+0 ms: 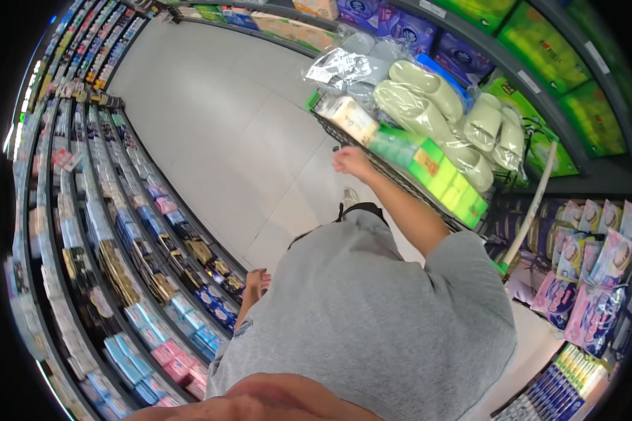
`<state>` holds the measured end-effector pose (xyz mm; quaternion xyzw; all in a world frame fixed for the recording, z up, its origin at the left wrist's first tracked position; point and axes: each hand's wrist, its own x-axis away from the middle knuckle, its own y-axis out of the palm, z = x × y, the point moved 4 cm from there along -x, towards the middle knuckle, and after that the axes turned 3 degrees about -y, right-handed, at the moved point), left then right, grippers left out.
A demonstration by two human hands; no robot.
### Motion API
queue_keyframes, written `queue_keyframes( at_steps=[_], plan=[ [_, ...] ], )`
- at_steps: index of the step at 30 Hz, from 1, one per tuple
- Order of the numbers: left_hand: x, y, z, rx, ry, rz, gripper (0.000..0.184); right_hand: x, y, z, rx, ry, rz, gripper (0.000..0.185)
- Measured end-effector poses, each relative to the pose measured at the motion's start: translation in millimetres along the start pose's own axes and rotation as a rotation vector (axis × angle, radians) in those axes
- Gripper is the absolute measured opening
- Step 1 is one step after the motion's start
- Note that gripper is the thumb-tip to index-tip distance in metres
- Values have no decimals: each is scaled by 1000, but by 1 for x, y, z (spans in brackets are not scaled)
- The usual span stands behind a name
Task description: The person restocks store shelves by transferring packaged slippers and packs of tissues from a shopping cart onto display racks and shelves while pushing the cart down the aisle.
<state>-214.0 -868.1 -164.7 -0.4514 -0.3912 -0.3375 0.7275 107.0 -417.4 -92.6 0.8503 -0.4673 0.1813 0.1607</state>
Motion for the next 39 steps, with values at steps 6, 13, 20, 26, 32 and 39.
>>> queue_keyframes(
  at_steps=[6, 13, 20, 26, 32, 39],
  plan=[
    [-48, 6, 214, 37, 219, -65, 28, -72, 13, -97, -248, 5, -21, 29],
    [-58, 124, 533, -232, 748, -366, 24, -99, 9, -106, -732, 162, -58, 44],
    [67, 323, 800, -529, 1509, -610, 37, -176, 14, -103, -1063, 130, 236, 42],
    [124, 495, 845, -1035, 1905, -993, 66, -228, 36, -100, -1371, 85, 607, 34],
    [79, 620, 809, -1484, 1518, -1183, 95, -232, 42, -98, -1562, -40, 815, 31],
    [74, 622, 801, -1686, 1267, -1222, 78, -230, 43, -122, -1581, -90, 1094, 33]
  ],
)
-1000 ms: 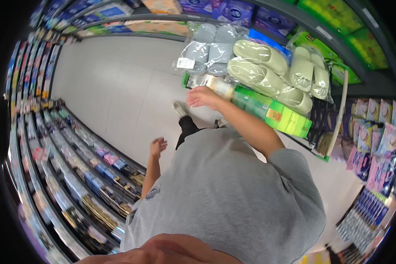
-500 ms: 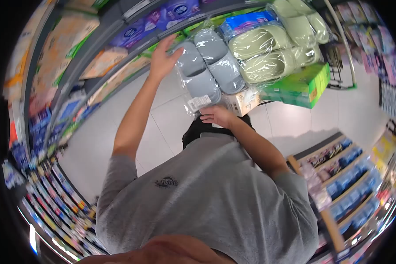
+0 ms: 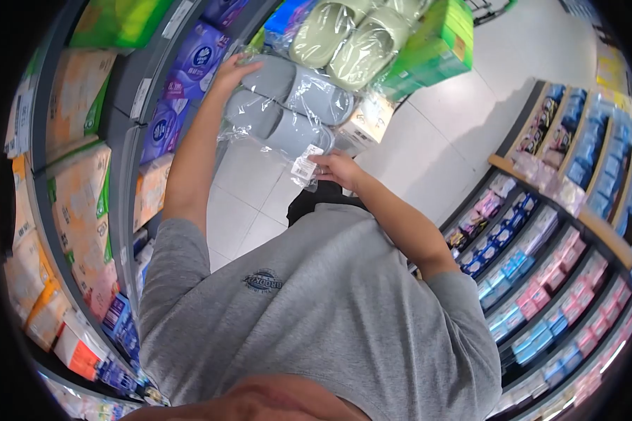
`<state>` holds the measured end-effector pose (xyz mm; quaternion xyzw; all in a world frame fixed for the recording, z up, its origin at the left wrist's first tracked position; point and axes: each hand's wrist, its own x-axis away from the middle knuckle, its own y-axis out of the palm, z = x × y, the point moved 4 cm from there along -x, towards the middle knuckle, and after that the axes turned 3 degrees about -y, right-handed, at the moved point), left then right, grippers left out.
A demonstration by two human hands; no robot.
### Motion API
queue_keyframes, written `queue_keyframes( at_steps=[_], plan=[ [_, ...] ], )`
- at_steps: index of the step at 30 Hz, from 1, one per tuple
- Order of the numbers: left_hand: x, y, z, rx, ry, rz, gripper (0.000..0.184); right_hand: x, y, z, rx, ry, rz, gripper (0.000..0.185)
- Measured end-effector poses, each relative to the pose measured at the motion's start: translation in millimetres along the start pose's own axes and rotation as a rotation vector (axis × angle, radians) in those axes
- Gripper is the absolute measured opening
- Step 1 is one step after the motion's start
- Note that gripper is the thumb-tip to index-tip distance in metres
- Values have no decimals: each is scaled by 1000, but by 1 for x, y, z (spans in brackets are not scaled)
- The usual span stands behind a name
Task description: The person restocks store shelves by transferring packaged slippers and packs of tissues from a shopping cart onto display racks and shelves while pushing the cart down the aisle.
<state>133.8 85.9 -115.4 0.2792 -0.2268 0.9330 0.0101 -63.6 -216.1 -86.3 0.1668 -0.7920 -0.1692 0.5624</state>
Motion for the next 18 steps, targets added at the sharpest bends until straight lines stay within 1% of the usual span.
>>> queue_keyframes(
  at_steps=[2, 3, 4, 5, 6, 7, 8, 11, 13, 14, 16, 17, 18],
  plan=[
    [-15, 3, -24, 171, -15, 31, 75, 0, -3, 3, -19, -16, -13, 34],
    [-3, 1, -14, 180, -53, 8, 69, 4, -1, 1, -6, -29, 1, 34],
    [11, -2, -4, 175, -57, 8, 69, 6, -1, 1, 9, -38, 12, 35],
    [26, -5, 5, 191, -97, -13, 67, 4, -5, 5, 17, -45, 62, 36],
    [35, -9, 8, 210, -137, -32, 64, 8, -5, 6, 18, -39, 57, 36],
    [41, -13, 8, 162, -136, -70, 61, 12, -3, 4, 26, -33, 11, 36],
    [47, -16, 4, 169, -141, -59, 61, 15, -4, 1, 40, -27, -35, 36],
    [65, -26, -13, 187, -156, 1, 59, 19, -9, 3, 104, -13, -75, 35],
    [82, -31, -27, 297, -219, -64, 55, 33, -2, 0, 117, -12, -100, 35],
    [92, -35, -33, 300, -223, -52, 55, 40, 1, -2, 72, -24, -132, 36],
    [109, -37, -60, 514, -242, -52, 89, 50, 3, -8, 28, -30, -171, 38],
    [117, -37, -77, 632, -231, -54, 83, 54, 2, -10, 11, -30, -191, 38],
    [130, -38, -92, 629, -235, -48, 83, 59, 2, -14, -9, -30, -211, 39]
  ],
)
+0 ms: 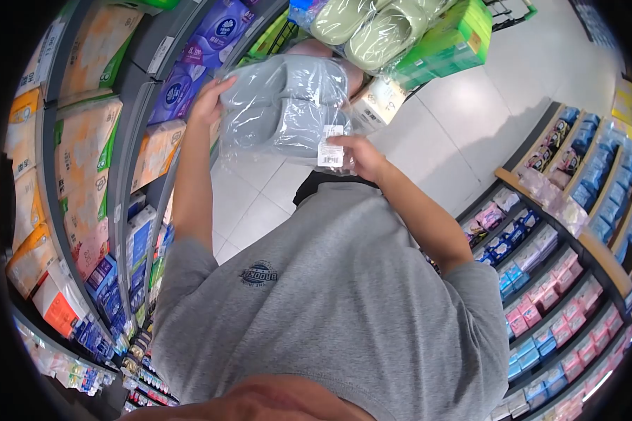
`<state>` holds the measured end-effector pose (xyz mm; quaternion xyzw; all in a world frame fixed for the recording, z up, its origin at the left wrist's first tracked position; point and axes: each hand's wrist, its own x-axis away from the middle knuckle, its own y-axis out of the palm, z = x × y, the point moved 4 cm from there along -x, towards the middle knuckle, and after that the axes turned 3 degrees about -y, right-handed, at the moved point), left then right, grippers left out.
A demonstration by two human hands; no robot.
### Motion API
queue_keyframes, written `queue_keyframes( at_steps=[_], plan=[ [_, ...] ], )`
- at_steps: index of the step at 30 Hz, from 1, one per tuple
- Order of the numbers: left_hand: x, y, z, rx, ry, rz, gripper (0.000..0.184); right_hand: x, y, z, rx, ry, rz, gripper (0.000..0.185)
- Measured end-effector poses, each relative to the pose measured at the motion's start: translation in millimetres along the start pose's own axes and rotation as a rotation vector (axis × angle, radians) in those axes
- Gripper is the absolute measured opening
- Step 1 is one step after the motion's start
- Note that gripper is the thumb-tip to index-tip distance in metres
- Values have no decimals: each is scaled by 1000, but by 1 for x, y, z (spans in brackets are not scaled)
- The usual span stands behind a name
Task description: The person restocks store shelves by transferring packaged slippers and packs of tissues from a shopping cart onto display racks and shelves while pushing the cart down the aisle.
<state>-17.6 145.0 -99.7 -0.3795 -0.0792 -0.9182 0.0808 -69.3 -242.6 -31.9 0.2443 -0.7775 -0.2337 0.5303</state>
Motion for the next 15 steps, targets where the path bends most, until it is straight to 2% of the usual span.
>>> queue_keyframes(
  at_steps=[3, 6, 7, 9, 10, 12, 13, 14, 15],
  plan=[
    [61, -4, -31, 376, 8, 116, 60, 16, 9, -25, -57, -19, -59, 42],
    [139, 33, -40, 634, 90, 298, 41, 37, 22, -60, -51, -95, -75, 51],
    [160, 48, -42, 629, 102, 307, 41, 43, 24, -73, -95, -166, -152, 57],
    [192, 82, -38, 828, 295, 270, 38, 58, 23, -96, -122, -260, -323, 74],
    [202, 107, -30, 823, 313, 279, 38, 64, 18, -102, -119, -261, -343, 74],
    [220, 163, -9, 947, 431, 318, 38, 88, 9, -123, -161, -459, -614, 80],
    [224, 196, 3, 1019, 463, 234, 40, 102, 2, -132, -119, -540, -738, 77],
    [225, 230, 15, 1017, 485, 238, 40, 118, -8, -140, -112, -541, -759, 77],
    [221, 266, 27, 1063, 502, 210, 41, 144, -13, -152, 83, -637, -693, 74]
  ],
)
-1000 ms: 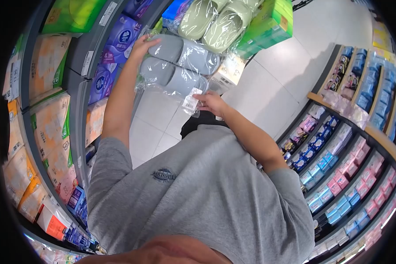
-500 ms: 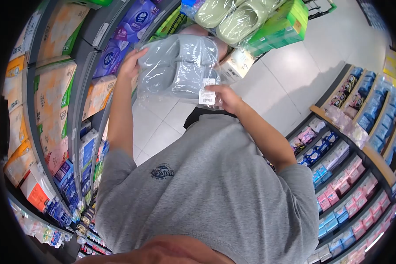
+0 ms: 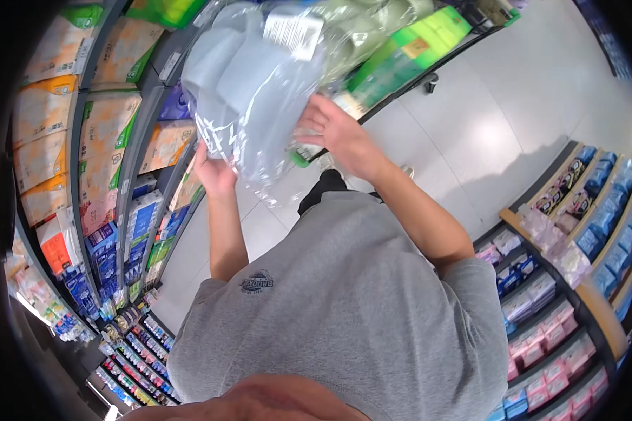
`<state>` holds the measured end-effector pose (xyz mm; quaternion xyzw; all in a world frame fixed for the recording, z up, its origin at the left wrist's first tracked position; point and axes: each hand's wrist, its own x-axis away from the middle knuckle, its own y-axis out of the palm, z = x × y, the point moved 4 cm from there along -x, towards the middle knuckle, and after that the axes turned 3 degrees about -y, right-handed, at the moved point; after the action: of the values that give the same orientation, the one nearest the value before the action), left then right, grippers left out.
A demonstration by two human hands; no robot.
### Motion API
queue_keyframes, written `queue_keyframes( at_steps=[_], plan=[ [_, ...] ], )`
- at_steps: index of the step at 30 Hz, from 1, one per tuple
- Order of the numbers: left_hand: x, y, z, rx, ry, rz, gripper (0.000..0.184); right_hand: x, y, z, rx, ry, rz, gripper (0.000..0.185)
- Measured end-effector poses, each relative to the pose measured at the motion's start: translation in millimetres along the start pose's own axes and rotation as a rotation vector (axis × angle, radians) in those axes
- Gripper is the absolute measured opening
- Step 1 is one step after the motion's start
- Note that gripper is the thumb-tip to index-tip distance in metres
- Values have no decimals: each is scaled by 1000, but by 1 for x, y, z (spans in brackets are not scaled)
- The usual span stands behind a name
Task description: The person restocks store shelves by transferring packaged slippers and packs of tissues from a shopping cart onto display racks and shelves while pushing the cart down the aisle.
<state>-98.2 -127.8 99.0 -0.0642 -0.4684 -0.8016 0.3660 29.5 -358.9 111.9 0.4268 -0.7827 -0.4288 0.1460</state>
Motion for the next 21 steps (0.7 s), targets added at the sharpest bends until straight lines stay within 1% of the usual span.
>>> queue_keyframes(
  at_steps=[1, 2, 3, 4, 5, 6, 7, 9, 11, 13, 15, 16, 17, 19, 20, 21],
  plan=[
    [6, 24, -27, 51, -6, -25, 43, 15, 7, -27, 222, -27, 8, 72],
    [10, 46, -56, 49, -3, -49, 43, 35, 9, -51, 183, -14, 107, 72],
    [13, 70, -86, 22, -44, -149, 44, 52, -3, -73, 195, -40, 109, 72],
    [18, 95, -117, -8, -97, -250, 45, 73, -23, -93, 297, 6, 252, 70],
    [23, 116, -145, -15, -125, -284, 45, 94, -41, -113, 395, 49, 407, 69],
    [29, 140, -176, -68, -172, -311, 47, 111, -53, -141, 390, -107, 479, 61],
    [33, 166, -205, -119, -217, -347, 49, 129, -66, -167, 415, -150, 507, 61],
    [41, 210, -255, -158, -281, -427, 50, 178, -97, -216, 394, -223, 708, 54],
    [40, 238, -304, -344, -387, -555, 51, 221, -122, -256, 376, -271, 801, 52],
    [38, 264, -351, -402, -455, -600, 52, 258, -146, -284, 341, -309, 887, 49],
    [34, 289, -395, -501, -462, -640, 54, 288, -171, -311, 336, -386, 947, 49],
    [33, 305, -413, -522, -495, -707, 56, 299, -181, -324, 331, -406, 974, 49],
    [27, 315, -432, -535, -522, -721, 56, 309, -192, -336, 325, -427, 996, 50],
    [12, 336, -472, -534, -640, -791, 57, 326, -215, -361, 314, -463, 1042, 51],
    [5, 348, -491, -503, -725, -763, 57, 333, -228, -375, 331, -478, 1057, 52],
    [-3, 365, -510, -509, -749, -778, 57, 339, -241, -390, 350, -492, 1071, 53]
  ],
)
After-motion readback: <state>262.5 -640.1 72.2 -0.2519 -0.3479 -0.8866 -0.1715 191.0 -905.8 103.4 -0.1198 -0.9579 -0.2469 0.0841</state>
